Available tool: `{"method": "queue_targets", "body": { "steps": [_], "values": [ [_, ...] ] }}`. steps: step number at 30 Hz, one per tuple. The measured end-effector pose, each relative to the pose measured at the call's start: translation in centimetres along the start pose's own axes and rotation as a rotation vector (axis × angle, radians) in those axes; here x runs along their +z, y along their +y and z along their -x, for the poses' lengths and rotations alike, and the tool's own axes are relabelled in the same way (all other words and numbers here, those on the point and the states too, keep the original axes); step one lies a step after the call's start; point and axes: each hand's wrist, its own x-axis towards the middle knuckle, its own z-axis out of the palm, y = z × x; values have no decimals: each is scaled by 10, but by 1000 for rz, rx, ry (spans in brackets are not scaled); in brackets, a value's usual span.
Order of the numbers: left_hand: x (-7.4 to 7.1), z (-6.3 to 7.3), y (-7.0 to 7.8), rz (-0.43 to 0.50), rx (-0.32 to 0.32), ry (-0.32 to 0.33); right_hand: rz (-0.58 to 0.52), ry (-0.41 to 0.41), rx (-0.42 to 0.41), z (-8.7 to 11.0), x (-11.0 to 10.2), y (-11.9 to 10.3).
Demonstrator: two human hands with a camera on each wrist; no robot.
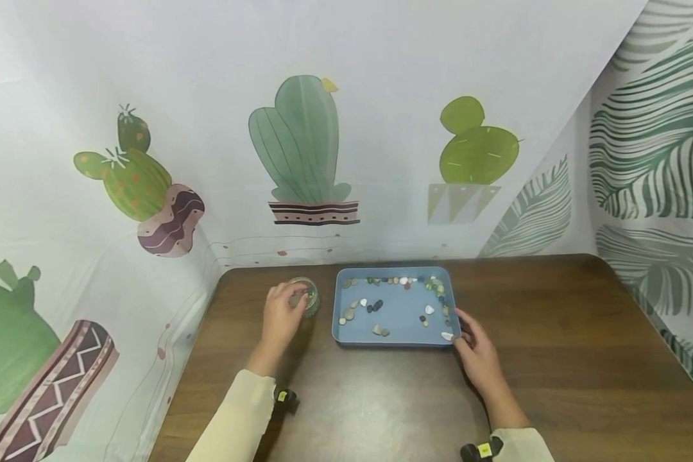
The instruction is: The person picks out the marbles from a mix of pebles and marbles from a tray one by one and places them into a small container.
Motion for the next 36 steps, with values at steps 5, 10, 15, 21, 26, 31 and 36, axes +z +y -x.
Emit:
{"method": "queue_targets", "body": {
  "steps": [5, 10, 15, 21, 26, 31, 36],
  "values": [
    [-5, 4, -9, -21, -33, 0, -3, -2, -1, 0, 1, 2],
    [-8, 9, -14, -31, -75, -30, -6, 1, -5, -1, 1, 3],
    [-9, 12, -15, -27, -85, -42, -30, 4, -13, -1, 1, 2],
    [-11, 12, -14, -16, -96, -23, -26, -1, -12, -1, 1, 2],
    [-11, 13, -14, 20, -112, 5, -23, 5, -10, -1, 1, 2],
    [-11, 14, -14, 47, -107, 22, -19, 6, -17, -1, 1, 4],
    [-12, 14, -11, 50, -98, 20, -32, 4, -20, -1, 0, 3]
  ]
}}
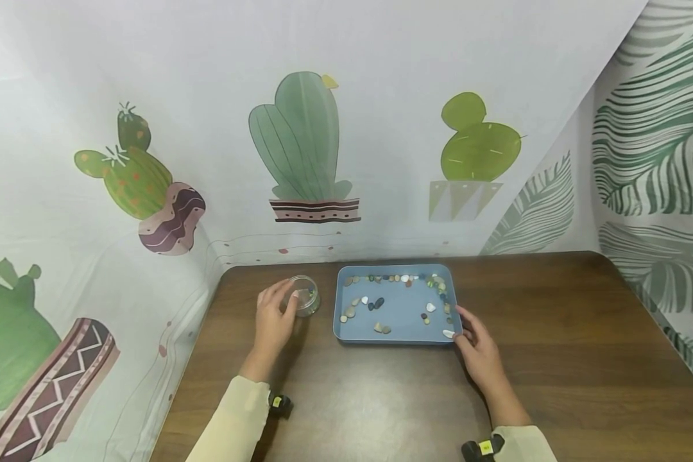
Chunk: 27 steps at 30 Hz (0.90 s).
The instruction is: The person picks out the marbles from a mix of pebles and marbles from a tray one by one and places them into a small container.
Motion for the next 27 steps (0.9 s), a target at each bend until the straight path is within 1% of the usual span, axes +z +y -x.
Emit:
{"method": "queue_targets", "body": {
  "steps": [5, 12, 17, 20, 27],
  "values": [
    [1, 1, 7, 18, 27, 4, -1, 0, 4, 0, 0, -1],
    [5, 1, 20, 52, 66, -4, -14, -1, -7, 1, 0, 0],
    [10, 4, 29, 64, 76, -32, -27, -1, -27, 1, 1, -1],
    [14, 7, 35, 72, 80, -64, -23, -4, -31, 1, 1, -3],
    [27, 15, 52, 65, 145, -133, -13, -3, -25, 0, 0, -1]
  ]
}}
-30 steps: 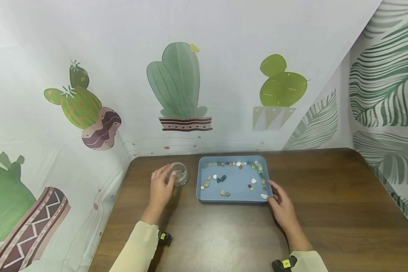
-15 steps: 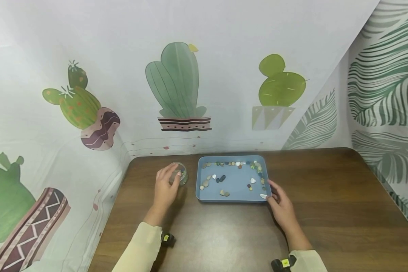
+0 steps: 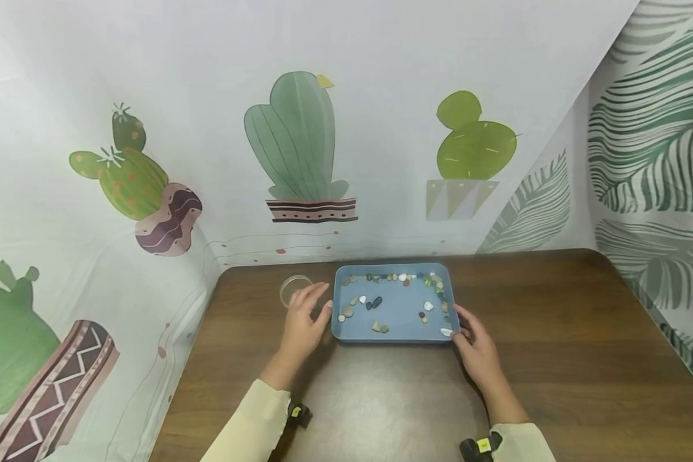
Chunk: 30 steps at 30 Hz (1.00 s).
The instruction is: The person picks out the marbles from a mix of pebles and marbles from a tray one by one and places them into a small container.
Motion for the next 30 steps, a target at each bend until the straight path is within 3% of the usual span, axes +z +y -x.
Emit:
{"method": "queue_targets", "body": {
  "steps": [10, 20, 30],
  "values": [
    [22, 3, 20, -15, 48, -109, 3, -6, 25, 0, -1, 0],
    [46, 5, 44, -18, 79, -219, -13, -3, -8, -1, 0, 4],
    [77, -3, 58, -103, 134, -334, -8, -11, -5, 0, -1, 1]
  ]
}}
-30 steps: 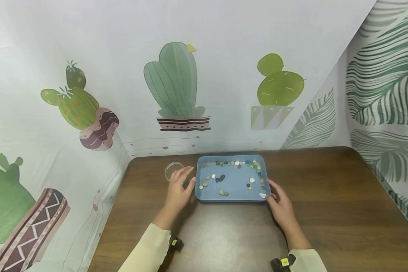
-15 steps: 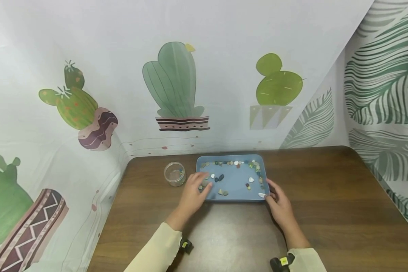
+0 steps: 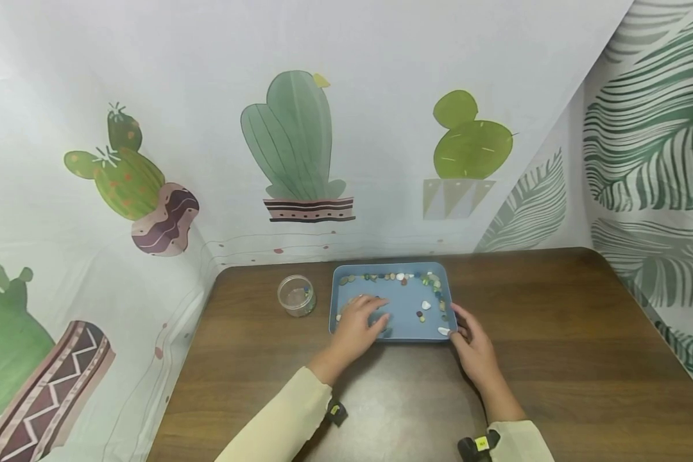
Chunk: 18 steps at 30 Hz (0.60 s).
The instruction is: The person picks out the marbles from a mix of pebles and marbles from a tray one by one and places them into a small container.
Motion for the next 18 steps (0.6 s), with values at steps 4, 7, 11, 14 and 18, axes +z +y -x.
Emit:
{"method": "queue_targets", "body": {
  "steps": [4, 7, 11, 14, 18],
  "values": [
    [9, -12, 6, -2, -18, -57, 2, 2, 4, 0, -1, 0],
    [15, -19, 11, -12, -15, -98, 0, 3, -1, 0, -1, 0],
    [22, -26, 16, -45, 28, -117, -11, 5, -16, 0, 0, 1],
    [26, -31, 22, -87, 67, -122, -18, 7, -20, 0, 0, 0],
    [33, -40, 30, -151, 125, -128, -11, 9, -22, 0, 0, 1]
  ]
}}
